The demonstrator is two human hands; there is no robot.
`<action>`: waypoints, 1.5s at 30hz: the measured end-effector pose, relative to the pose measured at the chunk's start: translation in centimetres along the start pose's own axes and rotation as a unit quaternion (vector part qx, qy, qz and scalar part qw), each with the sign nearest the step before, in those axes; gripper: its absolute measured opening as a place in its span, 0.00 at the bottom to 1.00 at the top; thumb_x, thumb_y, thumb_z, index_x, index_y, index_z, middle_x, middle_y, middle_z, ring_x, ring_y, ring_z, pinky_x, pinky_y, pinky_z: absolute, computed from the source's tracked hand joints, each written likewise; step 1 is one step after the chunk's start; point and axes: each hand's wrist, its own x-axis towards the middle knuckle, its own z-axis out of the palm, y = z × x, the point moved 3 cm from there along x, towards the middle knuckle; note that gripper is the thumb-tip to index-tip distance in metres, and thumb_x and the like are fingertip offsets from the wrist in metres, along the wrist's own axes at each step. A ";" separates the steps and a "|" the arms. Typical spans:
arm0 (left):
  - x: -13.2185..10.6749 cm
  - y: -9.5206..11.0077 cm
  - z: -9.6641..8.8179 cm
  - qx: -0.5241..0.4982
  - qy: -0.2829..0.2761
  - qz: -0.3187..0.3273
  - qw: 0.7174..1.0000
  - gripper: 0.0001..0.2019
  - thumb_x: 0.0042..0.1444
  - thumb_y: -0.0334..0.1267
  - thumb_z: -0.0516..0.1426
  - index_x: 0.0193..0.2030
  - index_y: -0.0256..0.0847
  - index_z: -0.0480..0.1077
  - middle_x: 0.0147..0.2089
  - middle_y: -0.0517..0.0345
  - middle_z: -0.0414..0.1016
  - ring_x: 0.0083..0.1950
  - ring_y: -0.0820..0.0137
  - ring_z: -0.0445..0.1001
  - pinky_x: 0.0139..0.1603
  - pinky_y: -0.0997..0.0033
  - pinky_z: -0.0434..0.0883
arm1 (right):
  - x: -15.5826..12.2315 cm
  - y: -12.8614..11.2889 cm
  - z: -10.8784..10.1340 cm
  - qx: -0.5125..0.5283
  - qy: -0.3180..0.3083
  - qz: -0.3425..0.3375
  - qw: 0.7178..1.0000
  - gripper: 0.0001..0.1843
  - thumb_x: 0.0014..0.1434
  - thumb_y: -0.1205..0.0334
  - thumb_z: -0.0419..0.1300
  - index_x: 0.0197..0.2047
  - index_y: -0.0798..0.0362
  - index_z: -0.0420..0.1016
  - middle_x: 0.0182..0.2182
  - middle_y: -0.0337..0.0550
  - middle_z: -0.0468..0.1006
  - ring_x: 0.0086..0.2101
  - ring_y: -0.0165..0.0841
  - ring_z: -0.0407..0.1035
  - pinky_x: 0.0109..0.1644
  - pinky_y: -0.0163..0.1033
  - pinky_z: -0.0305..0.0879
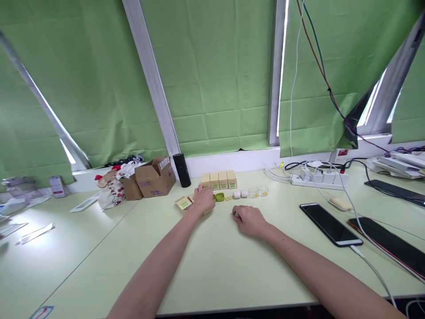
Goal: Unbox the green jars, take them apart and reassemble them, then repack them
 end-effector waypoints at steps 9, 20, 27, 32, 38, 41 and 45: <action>0.2 -0.5 1.3 0.013 0.006 -0.022 1.000 0.21 0.51 0.25 0.59 0.53 0.38 0.72 0.47 0.39 0.79 0.62 0.47 0.64 0.57 0.55 0.60 | 0.0 -0.2 0.0 -0.005 -0.005 0.003 1.000 0.10 0.66 0.65 0.57 0.50 0.48 0.75 0.47 0.46 0.83 0.43 0.40 0.77 0.39 0.38 0.55; -3.6 1.3 -2.2 -0.079 0.151 0.055 0.984 0.25 0.58 0.26 0.57 0.62 0.41 0.66 0.59 0.45 0.77 0.69 0.51 0.59 0.67 0.52 0.62 | 0.0 0.0 0.2 0.014 0.004 -0.005 1.000 0.10 0.66 0.66 0.58 0.49 0.49 0.75 0.47 0.46 0.83 0.43 0.40 0.77 0.38 0.38 0.54; -6.9 4.2 -0.5 -0.225 0.165 0.141 0.950 0.29 0.58 0.23 0.55 0.66 0.45 0.60 0.61 0.45 0.73 0.60 0.53 0.75 0.57 0.51 0.75 | 0.3 0.7 0.1 0.143 0.093 0.019 0.985 0.23 0.63 0.65 0.63 0.60 0.48 0.67 0.51 0.44 0.80 0.39 0.36 0.76 0.39 0.39 0.60; -8.3 4.4 1.8 -0.302 0.157 0.148 0.929 0.28 0.59 0.24 0.56 0.65 0.45 0.60 0.62 0.45 0.72 0.63 0.54 0.74 0.60 0.48 0.74 | 0.3 0.6 -0.2 0.217 0.172 -0.059 0.959 0.25 0.61 0.65 0.65 0.60 0.46 0.65 0.58 0.45 0.76 0.40 0.35 0.75 0.43 0.43 0.69; -9.0 4.7 1.8 -0.389 0.182 0.161 0.889 0.22 0.64 0.31 0.57 0.63 0.46 0.61 0.60 0.46 0.73 0.60 0.57 0.74 0.57 0.51 0.77 | 0.1 0.2 -0.6 0.259 0.212 -0.126 0.934 0.22 0.62 0.67 0.62 0.58 0.45 0.67 0.54 0.46 0.77 0.41 0.37 0.74 0.35 0.40 0.72; -9.1 4.7 1.7 -0.429 0.192 0.154 0.869 0.21 0.65 0.32 0.58 0.64 0.47 0.62 0.61 0.47 0.72 0.62 0.58 0.74 0.58 0.53 0.77 | 0.1 0.1 -1.0 0.283 0.235 -0.131 0.921 0.24 0.61 0.66 0.62 0.59 0.45 0.66 0.53 0.47 0.77 0.41 0.37 0.75 0.35 0.41 0.74; -9.1 4.6 1.6 -0.468 0.212 0.166 0.842 0.21 0.66 0.32 0.57 0.64 0.47 0.62 0.63 0.47 0.71 0.61 0.60 0.75 0.58 0.54 0.78 | -0.2 -0.2 -1.6 0.298 0.262 -0.146 0.906 0.25 0.60 0.67 0.61 0.60 0.45 0.65 0.52 0.47 0.77 0.41 0.37 0.75 0.34 0.40 0.75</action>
